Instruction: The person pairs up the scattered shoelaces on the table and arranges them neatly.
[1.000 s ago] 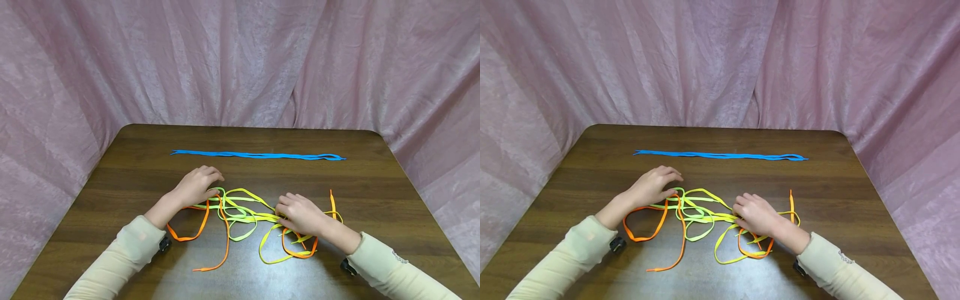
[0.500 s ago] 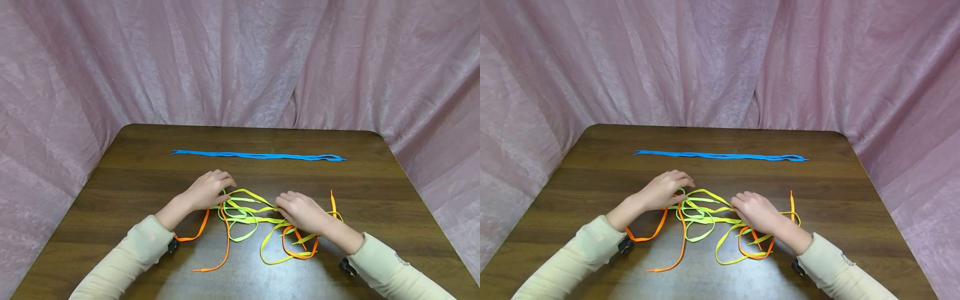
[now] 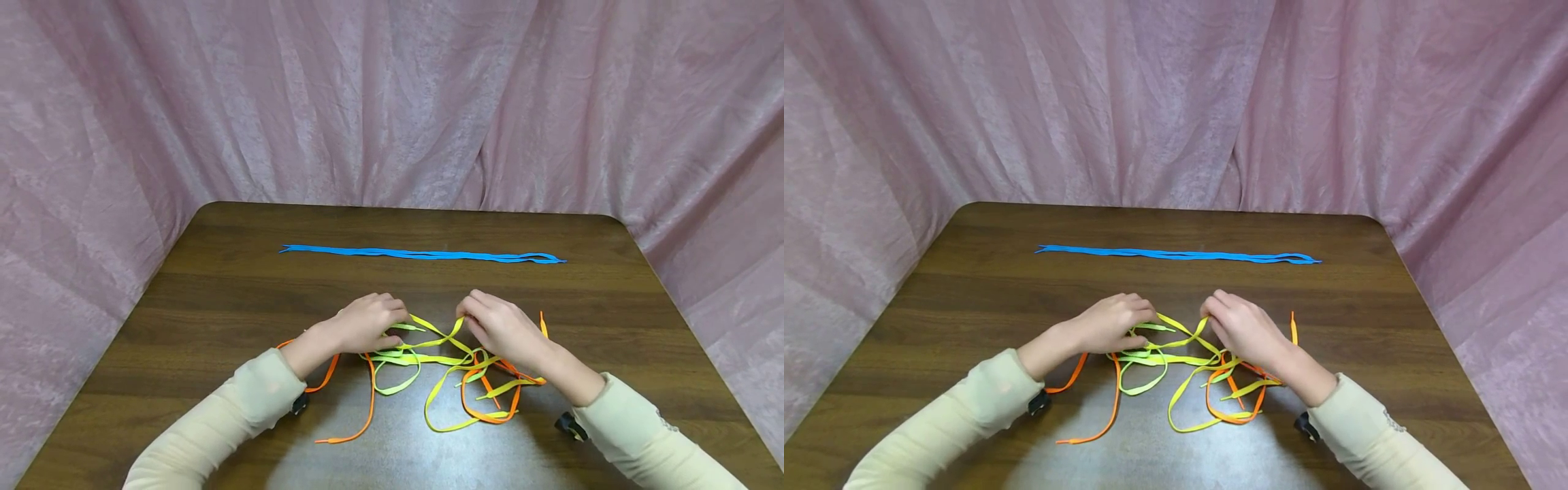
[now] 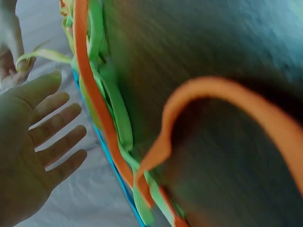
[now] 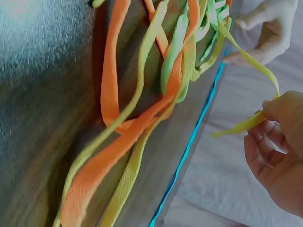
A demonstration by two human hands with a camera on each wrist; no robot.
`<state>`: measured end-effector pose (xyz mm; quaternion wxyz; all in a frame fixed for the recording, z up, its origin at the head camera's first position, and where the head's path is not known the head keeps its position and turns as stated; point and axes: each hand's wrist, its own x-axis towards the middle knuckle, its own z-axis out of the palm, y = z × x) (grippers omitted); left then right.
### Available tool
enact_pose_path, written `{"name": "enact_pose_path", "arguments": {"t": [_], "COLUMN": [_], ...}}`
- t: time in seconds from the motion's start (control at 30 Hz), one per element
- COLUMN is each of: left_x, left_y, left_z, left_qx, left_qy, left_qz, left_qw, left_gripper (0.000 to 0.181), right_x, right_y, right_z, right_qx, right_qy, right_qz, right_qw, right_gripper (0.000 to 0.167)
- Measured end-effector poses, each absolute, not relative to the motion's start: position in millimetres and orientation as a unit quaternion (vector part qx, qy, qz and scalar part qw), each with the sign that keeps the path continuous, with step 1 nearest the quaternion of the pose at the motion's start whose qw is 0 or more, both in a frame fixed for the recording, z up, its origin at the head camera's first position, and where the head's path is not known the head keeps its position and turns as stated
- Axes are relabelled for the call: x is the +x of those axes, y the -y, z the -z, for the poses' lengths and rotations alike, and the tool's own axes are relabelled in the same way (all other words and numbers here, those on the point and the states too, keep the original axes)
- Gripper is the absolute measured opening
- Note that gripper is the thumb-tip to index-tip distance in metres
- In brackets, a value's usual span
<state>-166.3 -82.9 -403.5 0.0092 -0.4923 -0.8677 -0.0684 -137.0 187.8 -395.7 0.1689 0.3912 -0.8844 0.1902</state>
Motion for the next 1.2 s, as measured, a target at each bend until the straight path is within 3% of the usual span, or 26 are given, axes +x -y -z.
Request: {"name": "enact_pose_path", "arguments": {"t": [0.27, 0.47, 0.7, 1.2], "left_x": [-159.5, -158.5, -157.5, -152.4], "left_y": [68.5, 64.6, 68.4, 90.3], "left_z": [407.7, 411.7, 405.1, 381.4], "left_qx": [-0.518, -0.528, -0.507, -0.467], "left_qy": [0.854, 0.848, 0.858, 0.874], "left_qz": [0.039, 0.043, 0.086, 0.126], "left_qw": [-0.008, -0.005, 0.010, 0.037], "left_gripper": [0.027, 0.003, 0.017, 0.012], "right_x": [-143.5, -145.6, -147.0, -150.3], "right_y": [-192.6, -197.7, -205.6, -217.5], "right_z": [388.1, 383.7, 383.0, 389.6], "right_qx": [0.377, 0.371, 0.366, 0.349], "right_qy": [0.880, 0.879, 0.882, 0.894], "right_qz": [-0.192, -0.195, -0.188, -0.160], "right_qw": [0.217, 0.228, 0.230, 0.230], "right_gripper": [0.012, 0.011, 0.004, 0.010]}}
